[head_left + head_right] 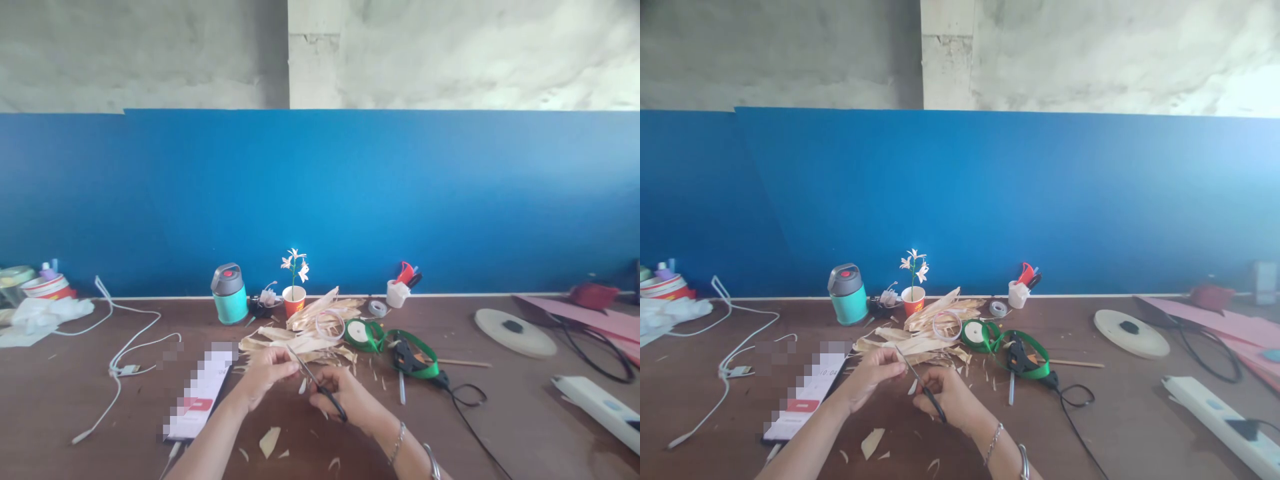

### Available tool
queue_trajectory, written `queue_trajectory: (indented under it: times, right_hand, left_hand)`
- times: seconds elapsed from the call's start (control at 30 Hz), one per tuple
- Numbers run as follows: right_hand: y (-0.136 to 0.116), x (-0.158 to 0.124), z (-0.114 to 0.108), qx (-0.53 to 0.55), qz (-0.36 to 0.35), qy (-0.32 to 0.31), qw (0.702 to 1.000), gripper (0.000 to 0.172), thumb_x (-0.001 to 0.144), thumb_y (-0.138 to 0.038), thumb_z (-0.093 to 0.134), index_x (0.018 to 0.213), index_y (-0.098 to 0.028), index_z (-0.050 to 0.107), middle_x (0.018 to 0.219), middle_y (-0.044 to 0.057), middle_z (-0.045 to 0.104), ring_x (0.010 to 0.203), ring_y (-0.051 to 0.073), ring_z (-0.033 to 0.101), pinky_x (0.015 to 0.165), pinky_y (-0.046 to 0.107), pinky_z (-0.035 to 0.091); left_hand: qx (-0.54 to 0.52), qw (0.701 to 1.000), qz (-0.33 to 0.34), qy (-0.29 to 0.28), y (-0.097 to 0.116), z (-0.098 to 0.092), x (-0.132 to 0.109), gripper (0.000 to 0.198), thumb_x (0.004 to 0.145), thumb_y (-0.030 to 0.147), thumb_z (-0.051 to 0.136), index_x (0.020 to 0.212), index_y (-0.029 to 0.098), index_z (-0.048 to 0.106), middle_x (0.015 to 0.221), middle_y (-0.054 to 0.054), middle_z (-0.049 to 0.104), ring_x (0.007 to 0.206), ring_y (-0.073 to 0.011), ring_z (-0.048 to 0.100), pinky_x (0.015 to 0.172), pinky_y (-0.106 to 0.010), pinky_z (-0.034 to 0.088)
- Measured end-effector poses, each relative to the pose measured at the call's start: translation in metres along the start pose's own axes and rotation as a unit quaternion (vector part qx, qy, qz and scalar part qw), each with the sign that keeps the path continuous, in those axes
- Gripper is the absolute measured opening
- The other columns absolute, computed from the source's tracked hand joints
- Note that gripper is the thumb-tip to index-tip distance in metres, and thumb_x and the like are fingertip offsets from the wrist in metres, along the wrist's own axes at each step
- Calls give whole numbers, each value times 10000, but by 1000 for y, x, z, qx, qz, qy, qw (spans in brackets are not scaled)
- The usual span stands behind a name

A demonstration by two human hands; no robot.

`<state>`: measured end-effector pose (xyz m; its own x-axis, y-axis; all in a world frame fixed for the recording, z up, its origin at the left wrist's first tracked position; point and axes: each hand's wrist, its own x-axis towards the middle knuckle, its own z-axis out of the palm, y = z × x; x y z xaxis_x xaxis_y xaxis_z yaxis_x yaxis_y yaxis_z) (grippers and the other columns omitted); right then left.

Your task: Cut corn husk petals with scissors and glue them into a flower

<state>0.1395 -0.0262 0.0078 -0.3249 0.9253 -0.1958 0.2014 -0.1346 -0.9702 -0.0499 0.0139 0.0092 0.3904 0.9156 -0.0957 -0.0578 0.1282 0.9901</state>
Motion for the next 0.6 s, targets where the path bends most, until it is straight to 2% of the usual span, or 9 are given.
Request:
queue_trajectory:
  times: [0.23, 0.3, 0.33, 0.43, 0.5, 0.6]
  right_hand:
    - [-1, 0, 0, -31, -9, -4, 999, 95, 608, -213, 634, 652, -167, 564, 425, -77, 463, 360, 55, 346, 355, 181, 236]
    - [3, 4, -2, -33, -12, 13, 999, 95, 607, -222, 624, 658, -170, 564, 433, -72, 468, 362, 61, 339, 358, 187, 235]
    - [5, 6, -3, -30, -14, 32, 999, 97, 610, -230, 615, 666, -173, 560, 435, -71, 469, 362, 65, 333, 361, 191, 237]
    - [14, 13, -13, -72, -65, 148, 984, 83, 624, -207, 576, 701, -181, 561, 474, -57, 500, 404, 92, 387, 409, 206, 286]
    - [19, 15, -23, -148, -107, 230, 956, 121, 631, -157, 544, 741, -183, 588, 553, -28, 565, 500, 126, 482, 490, 218, 341]
    - [23, 16, -39, -231, -101, 308, 918, 280, 644, -99, 499, 883, -206, 597, 666, -5, 631, 610, 159, 570, 575, 222, 376]
  left_hand:
    - [10, 1000, -5, -1, 2, 1, 0, 234, 605, 336, 752, 582, 143, 622, 567, 12, 625, 564, -107, 504, 616, -236, 388]
    - [9, 1000, -10, 6, 3, 1, 0, 231, 603, 340, 750, 592, 143, 629, 573, 6, 635, 566, -110, 515, 619, -239, 394]
    - [8, 1000, -13, 11, 3, 0, 0, 226, 609, 342, 743, 606, 143, 638, 588, -1, 647, 576, -115, 525, 626, -242, 398]
    - [14, 1000, -16, 12, 3, 0, -1, 224, 650, 363, 696, 660, 141, 666, 630, -24, 679, 587, -124, 543, 619, -246, 402]
    - [28, 999, -16, 7, 4, -1, -1, 235, 679, 376, 653, 682, 142, 676, 636, -31, 686, 574, -126, 542, 581, -240, 385]
    - [72, 997, -23, 10, 4, 0, -1, 245, 716, 376, 586, 702, 151, 682, 648, -32, 692, 556, -126, 539, 510, -225, 327]
